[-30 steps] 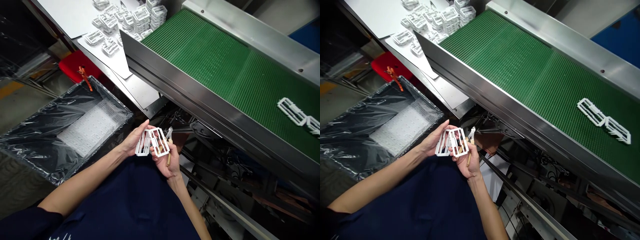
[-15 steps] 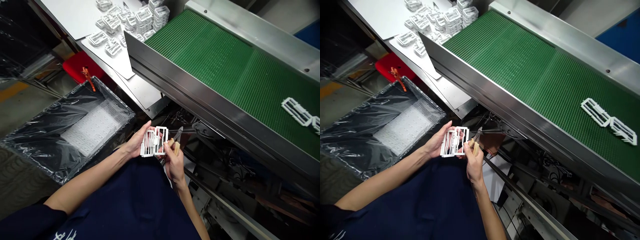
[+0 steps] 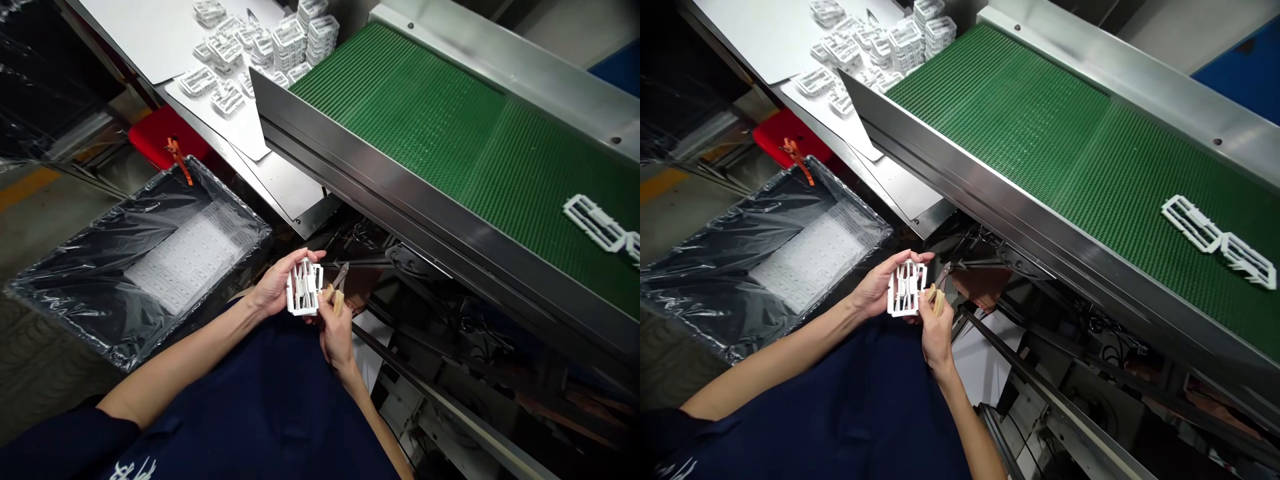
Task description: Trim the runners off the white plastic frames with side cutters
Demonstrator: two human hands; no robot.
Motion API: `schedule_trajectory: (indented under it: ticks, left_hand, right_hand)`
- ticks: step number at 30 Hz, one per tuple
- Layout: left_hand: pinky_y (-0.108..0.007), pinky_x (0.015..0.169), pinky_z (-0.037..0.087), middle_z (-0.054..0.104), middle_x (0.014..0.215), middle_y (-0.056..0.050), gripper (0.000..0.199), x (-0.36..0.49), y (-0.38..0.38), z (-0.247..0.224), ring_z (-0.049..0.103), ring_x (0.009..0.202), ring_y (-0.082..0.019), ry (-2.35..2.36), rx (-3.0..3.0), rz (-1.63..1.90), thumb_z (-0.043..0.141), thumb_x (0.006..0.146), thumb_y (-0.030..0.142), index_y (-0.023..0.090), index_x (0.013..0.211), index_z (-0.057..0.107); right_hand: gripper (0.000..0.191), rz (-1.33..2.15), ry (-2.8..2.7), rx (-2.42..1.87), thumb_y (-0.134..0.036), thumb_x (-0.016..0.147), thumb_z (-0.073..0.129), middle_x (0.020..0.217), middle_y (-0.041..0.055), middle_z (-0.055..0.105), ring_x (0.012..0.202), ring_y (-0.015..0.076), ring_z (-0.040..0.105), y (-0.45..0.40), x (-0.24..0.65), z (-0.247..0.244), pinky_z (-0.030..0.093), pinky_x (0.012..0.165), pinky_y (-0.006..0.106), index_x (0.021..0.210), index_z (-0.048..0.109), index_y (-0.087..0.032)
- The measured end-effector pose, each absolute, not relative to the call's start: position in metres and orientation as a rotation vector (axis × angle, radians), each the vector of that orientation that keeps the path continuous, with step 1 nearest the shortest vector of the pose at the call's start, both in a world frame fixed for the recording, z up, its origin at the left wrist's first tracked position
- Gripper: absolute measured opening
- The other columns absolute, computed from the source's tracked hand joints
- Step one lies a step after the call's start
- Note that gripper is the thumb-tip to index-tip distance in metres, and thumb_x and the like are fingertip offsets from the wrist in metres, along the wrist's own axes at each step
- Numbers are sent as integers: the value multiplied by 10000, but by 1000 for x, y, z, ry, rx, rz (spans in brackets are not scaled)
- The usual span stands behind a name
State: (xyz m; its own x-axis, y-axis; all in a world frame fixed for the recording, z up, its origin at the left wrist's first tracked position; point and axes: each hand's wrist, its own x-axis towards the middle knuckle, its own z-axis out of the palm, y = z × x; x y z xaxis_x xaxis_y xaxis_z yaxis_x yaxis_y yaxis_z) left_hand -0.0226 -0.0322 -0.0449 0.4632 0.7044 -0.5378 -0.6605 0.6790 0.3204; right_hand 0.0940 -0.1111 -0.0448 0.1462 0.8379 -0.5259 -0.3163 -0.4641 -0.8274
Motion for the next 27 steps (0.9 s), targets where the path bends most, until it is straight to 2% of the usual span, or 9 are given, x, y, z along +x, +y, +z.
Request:
schedule_trajectory:
  ticks: [5, 9, 13, 17, 22, 27]
  left_hand:
    - [-308, 681, 548, 645, 997, -96, 189, -18, -35, -45, 635, 821, -193, 704, 91, 811, 492, 885, 274, 137, 841, 615]
    - [-272, 599, 542, 630, 836, -60, 119, -19, -35, -44, 635, 718, -172, 707, 145, 853, 544, 861, 241, 149, 920, 593]
    - [-280, 587, 546, 615, 822, -42, 142, -19, -34, -44, 624, 669, -156, 747, 172, 916, 582, 843, 257, 170, 954, 571]
    - [-258, 609, 544, 606, 797, -27, 165, -16, -32, -44, 617, 669, -138, 835, 198, 979, 636, 809, 277, 167, 916, 576]
    - [-230, 527, 520, 612, 737, -35, 296, -10, -30, -43, 607, 625, -142, 940, 200, 989, 627, 791, 438, 144, 815, 602]
    - [-205, 468, 471, 596, 661, -20, 373, -9, -30, -48, 571, 532, -122, 977, 208, 1031, 611, 771, 513, 140, 770, 616]
  right_hand:
    - [165, 1588, -486, -1371, -323, 794, 612, 644, -40, 526, 510, 91, 501, -103, 89, -41, 428, 476, 211, 817, 536, -179]
    - [170, 1663, -501, -1355, -331, 790, 610, 655, -34, 539, 521, 95, 500, -101, 90, -41, 426, 495, 219, 808, 533, -181]
    - [198, 1440, -653, -1549, -376, 833, 550, 684, -31, 522, 558, 88, 479, -101, 94, -37, 425, 546, 215, 817, 547, -178]
    - [246, 1278, -920, -1753, -359, 744, 664, 700, -29, 522, 597, 90, 485, -97, 98, -27, 438, 590, 210, 856, 555, -169]
    - [210, 1176, -1101, -1849, -349, 767, 624, 728, -9, 564, 617, 111, 518, -92, 101, -23, 444, 596, 225, 866, 565, -174]
    - [214, 962, -1294, -1907, -335, 800, 581, 863, 33, 638, 774, 170, 586, -97, 99, -29, 452, 697, 270, 966, 576, -199]
